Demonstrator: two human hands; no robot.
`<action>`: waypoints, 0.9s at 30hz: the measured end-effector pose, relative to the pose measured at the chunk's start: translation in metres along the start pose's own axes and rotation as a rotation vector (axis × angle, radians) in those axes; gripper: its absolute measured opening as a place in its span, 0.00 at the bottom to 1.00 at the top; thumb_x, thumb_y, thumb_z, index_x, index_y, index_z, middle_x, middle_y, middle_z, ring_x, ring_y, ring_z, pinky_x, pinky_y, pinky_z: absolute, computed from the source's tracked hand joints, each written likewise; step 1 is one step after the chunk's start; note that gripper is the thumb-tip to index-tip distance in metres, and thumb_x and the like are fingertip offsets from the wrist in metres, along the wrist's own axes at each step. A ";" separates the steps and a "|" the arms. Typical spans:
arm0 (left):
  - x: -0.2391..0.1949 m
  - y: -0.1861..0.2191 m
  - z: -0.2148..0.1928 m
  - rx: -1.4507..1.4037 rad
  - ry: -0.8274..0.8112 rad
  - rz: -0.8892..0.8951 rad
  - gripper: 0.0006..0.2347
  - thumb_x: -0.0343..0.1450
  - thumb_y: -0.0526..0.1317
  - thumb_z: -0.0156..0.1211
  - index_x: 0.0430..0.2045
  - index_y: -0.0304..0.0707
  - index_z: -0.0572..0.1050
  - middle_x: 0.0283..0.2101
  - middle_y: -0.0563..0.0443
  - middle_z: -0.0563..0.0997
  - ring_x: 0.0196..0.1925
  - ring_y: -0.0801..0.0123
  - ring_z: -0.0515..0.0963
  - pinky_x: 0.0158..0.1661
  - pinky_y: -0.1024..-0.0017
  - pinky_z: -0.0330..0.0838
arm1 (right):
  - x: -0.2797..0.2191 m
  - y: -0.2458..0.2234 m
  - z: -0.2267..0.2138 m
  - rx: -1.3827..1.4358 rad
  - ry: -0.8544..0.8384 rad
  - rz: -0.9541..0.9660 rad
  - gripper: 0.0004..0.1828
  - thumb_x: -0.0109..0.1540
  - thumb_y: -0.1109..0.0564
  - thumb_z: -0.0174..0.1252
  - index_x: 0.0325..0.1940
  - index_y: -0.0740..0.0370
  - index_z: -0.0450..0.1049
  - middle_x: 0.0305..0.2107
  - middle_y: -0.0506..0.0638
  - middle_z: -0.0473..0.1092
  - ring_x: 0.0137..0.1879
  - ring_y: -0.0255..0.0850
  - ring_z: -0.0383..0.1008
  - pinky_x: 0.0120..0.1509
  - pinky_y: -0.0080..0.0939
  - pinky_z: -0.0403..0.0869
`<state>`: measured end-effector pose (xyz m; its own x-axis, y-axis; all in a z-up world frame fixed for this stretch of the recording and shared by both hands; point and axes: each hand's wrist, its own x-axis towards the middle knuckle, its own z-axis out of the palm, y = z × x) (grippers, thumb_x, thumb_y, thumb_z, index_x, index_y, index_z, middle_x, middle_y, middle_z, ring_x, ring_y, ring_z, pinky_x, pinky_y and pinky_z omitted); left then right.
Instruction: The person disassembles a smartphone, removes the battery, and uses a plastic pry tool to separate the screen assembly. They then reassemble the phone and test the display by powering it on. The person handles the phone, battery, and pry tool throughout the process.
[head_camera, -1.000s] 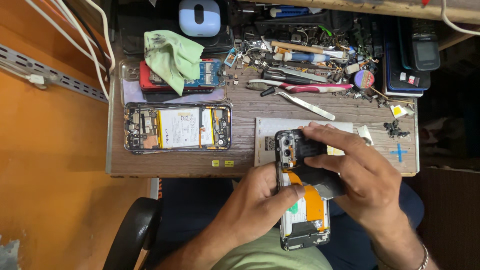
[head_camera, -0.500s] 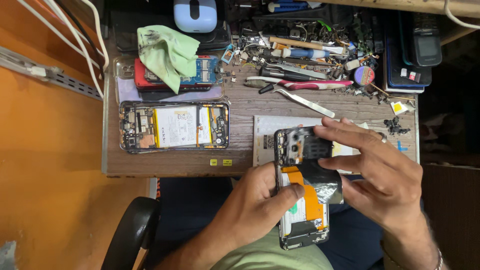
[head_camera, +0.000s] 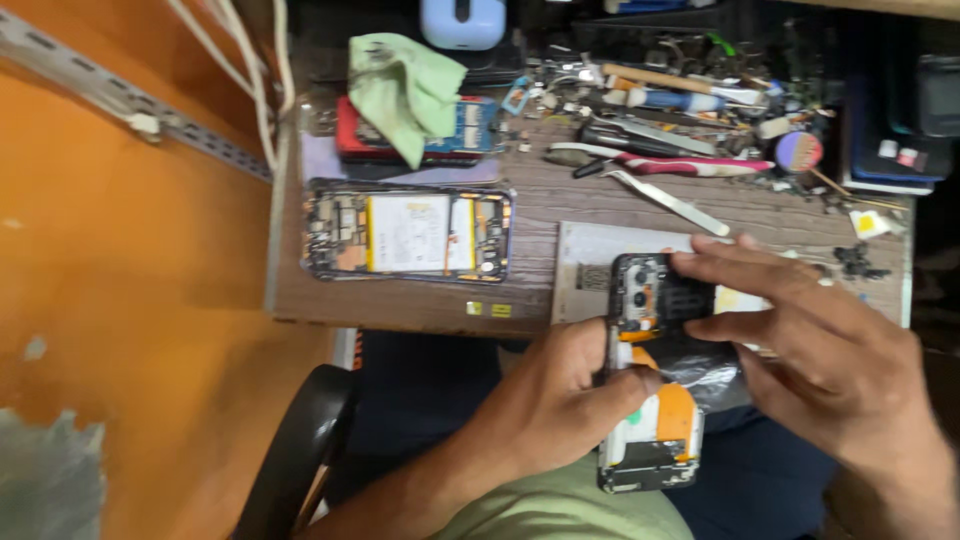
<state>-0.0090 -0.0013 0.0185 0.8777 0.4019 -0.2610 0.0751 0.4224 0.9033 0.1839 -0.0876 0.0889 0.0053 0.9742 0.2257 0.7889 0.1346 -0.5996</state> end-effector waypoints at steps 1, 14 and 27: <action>0.000 0.000 0.000 -0.043 -0.007 0.020 0.09 0.72 0.37 0.56 0.37 0.26 0.76 0.30 0.55 0.78 0.29 0.81 0.72 0.29 0.75 0.69 | 0.002 -0.002 -0.001 -0.018 -0.008 0.008 0.20 0.44 0.72 0.58 0.39 0.64 0.78 0.56 0.61 0.72 0.69 0.56 0.71 0.79 0.62 0.65; -0.004 -0.014 -0.002 -0.052 -0.034 0.045 0.10 0.74 0.38 0.56 0.39 0.26 0.76 0.33 0.54 0.79 0.32 0.81 0.74 0.31 0.76 0.71 | -0.001 -0.001 -0.005 -0.119 -0.074 0.112 0.25 0.47 0.72 0.62 0.49 0.64 0.78 0.63 0.59 0.68 0.71 0.56 0.68 0.62 0.48 0.72; -0.009 -0.008 -0.012 -0.128 -0.037 0.066 0.11 0.74 0.34 0.54 0.46 0.24 0.77 0.40 0.51 0.83 0.39 0.80 0.79 0.40 0.76 0.77 | -0.004 -0.001 0.001 -0.019 0.032 0.012 0.15 0.52 0.59 0.67 0.43 0.59 0.79 0.60 0.59 0.70 0.70 0.51 0.71 0.78 0.59 0.69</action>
<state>-0.0236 0.0012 0.0098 0.8959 0.4027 -0.1878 -0.0417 0.4971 0.8667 0.1821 -0.0911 0.0879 0.0341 0.9693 0.2435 0.8001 0.1195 -0.5879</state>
